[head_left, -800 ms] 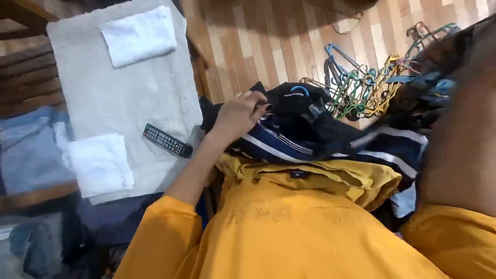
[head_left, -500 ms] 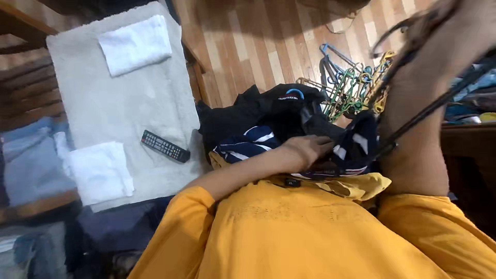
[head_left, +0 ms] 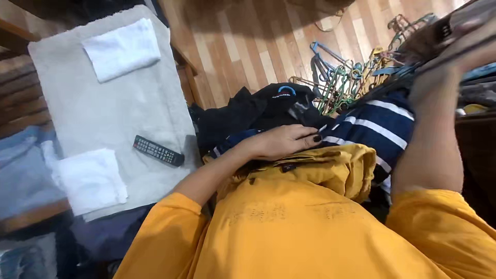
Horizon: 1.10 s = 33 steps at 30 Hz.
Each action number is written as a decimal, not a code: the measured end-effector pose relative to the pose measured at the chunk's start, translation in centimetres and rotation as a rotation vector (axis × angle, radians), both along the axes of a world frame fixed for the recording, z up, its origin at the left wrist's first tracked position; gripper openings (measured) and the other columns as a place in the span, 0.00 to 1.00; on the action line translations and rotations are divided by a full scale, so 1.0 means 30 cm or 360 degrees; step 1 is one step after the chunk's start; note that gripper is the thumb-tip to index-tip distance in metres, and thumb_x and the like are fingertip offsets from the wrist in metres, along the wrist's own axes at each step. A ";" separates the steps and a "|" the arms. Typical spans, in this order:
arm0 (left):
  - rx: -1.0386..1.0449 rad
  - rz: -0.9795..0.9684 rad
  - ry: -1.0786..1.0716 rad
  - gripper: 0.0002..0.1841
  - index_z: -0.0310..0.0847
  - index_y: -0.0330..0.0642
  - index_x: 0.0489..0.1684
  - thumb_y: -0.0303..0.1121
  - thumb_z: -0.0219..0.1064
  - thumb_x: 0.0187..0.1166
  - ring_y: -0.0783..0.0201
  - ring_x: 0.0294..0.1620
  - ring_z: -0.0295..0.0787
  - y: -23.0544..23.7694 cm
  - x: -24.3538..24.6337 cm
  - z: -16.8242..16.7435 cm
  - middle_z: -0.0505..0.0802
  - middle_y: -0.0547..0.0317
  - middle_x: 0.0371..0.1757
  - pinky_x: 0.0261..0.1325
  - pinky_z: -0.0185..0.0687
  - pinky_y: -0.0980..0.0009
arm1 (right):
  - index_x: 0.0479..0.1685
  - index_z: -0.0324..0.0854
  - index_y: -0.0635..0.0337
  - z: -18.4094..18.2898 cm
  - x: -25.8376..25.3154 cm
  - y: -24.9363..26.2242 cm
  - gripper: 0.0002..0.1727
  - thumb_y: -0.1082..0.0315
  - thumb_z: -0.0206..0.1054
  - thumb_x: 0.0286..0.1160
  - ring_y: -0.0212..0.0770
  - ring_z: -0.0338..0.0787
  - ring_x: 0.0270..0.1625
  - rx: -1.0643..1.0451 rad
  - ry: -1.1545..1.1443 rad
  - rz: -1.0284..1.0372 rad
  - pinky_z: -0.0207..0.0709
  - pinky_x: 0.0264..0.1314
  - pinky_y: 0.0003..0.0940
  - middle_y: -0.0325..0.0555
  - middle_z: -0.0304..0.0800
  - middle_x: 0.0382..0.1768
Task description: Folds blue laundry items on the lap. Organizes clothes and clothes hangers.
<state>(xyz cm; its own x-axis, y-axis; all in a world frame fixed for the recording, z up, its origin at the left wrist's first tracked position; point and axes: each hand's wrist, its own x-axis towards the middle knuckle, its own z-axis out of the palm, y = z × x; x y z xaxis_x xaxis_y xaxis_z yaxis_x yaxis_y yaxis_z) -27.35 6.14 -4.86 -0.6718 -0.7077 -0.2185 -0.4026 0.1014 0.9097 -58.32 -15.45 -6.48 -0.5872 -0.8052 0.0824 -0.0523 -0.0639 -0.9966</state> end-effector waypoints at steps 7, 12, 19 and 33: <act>-0.0442 0.0233 -0.0311 0.15 0.87 0.37 0.62 0.33 0.61 0.87 0.49 0.51 0.90 0.081 -0.181 -0.101 0.91 0.46 0.49 0.55 0.87 0.51 | 0.34 0.69 0.48 -0.050 0.327 0.276 0.11 0.73 0.48 0.86 0.23 0.70 0.16 0.0765 -0.0909 0.0546 0.76 0.26 0.19 0.26 0.71 0.17; -0.0361 0.0163 -0.0334 0.17 0.89 0.43 0.63 0.39 0.57 0.91 0.52 0.62 0.90 0.020 -0.060 -0.055 0.93 0.47 0.56 0.67 0.83 0.50 | 0.37 0.70 0.49 -0.151 0.235 0.168 0.09 0.71 0.51 0.86 0.24 0.71 0.18 0.0815 -0.0851 0.0573 0.76 0.27 0.19 0.29 0.73 0.20; -0.0073 0.0558 -0.0901 0.28 0.73 0.32 0.79 0.46 0.58 0.91 0.34 0.74 0.80 -0.166 0.296 -0.238 0.85 0.30 0.70 0.77 0.69 0.37 | 0.76 0.65 0.62 -0.372 -0.154 0.081 0.23 0.68 0.56 0.82 0.42 0.79 0.59 0.1174 -0.0100 0.0076 0.79 0.56 0.41 0.53 0.75 0.63; -0.0556 0.0091 0.0210 0.10 0.79 0.40 0.24 0.37 0.70 0.62 0.80 0.34 0.76 -0.023 0.310 0.061 0.83 0.66 0.29 0.36 0.70 0.82 | 0.78 0.68 0.67 -0.036 0.210 0.169 0.25 0.59 0.53 0.90 0.34 0.80 0.72 0.0274 0.0130 0.1400 0.75 0.74 0.35 0.46 0.78 0.74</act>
